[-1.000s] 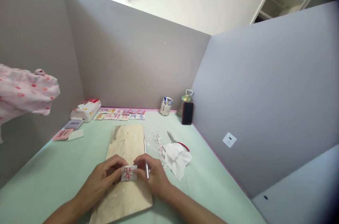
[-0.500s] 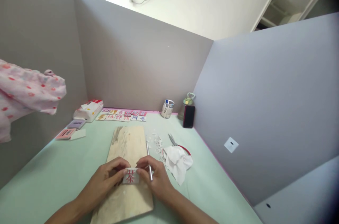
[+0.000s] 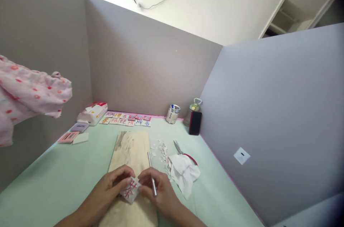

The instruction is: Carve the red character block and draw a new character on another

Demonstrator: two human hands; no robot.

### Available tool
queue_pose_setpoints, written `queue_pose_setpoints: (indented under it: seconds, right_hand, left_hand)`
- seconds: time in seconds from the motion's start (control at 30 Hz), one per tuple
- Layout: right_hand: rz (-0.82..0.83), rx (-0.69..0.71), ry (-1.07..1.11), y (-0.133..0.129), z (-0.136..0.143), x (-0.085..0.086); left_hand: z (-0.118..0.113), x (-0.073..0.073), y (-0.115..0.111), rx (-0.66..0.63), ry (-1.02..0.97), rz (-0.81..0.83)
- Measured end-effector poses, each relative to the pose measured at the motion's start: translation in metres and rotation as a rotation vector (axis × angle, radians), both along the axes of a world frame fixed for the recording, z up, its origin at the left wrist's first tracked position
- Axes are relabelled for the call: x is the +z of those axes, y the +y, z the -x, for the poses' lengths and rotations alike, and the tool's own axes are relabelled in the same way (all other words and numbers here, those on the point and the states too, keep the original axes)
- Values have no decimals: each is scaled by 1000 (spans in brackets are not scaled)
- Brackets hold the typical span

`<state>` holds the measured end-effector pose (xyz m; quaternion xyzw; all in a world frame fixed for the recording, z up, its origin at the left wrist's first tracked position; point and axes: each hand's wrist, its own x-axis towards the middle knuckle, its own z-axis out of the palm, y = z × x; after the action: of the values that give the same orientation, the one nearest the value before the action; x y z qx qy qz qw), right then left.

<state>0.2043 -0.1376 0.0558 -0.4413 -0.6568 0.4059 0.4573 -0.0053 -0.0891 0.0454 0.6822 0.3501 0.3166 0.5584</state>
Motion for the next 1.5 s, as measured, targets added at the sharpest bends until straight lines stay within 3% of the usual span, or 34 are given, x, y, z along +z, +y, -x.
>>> queue_pose_setpoints:
  seconds: [0.2,0.43,0.63,0.73,0.87,0.93,1.0,1.1,1.2,1.33,1.5]
  right_hand:
    - [27,42,-13,-3,7,-6]
    - [-53,63,-81,-6,1,2]
    - [-87,76,-77,3,-11,-11]
    - [-52,105,-116,-4,-25,1]
    - [193,283,-83,-15,-38,29]
    - [195,250,-7,-15,-40,33]
    - [134,129,-16,-11,-40,29]
    - [-34,-19,-172,-5,-42,18]
    - [-166,-37,-292,-3,-46,13]
    - [-105,-65,-322,-4,-46,12]
    - [22,-149,-419,-3,-38,4]
  left_hand:
    - [-2,-3,-3,-23,10,10]
    - [3,-6,5,-79,86,-69]
    - [-1,-9,4,-146,171,-201]
    - [-4,-11,3,-168,212,-236]
    - [-5,-8,2,-179,265,-268]
    - [-5,-7,2,-173,309,-283]
    - [-4,-9,0,-151,366,-299]
    - [3,-16,-2,-88,428,-362]
    - [12,-27,-3,-53,439,-468]
    - [19,-38,1,-28,445,-505]
    - [21,-45,7,114,427,-445]
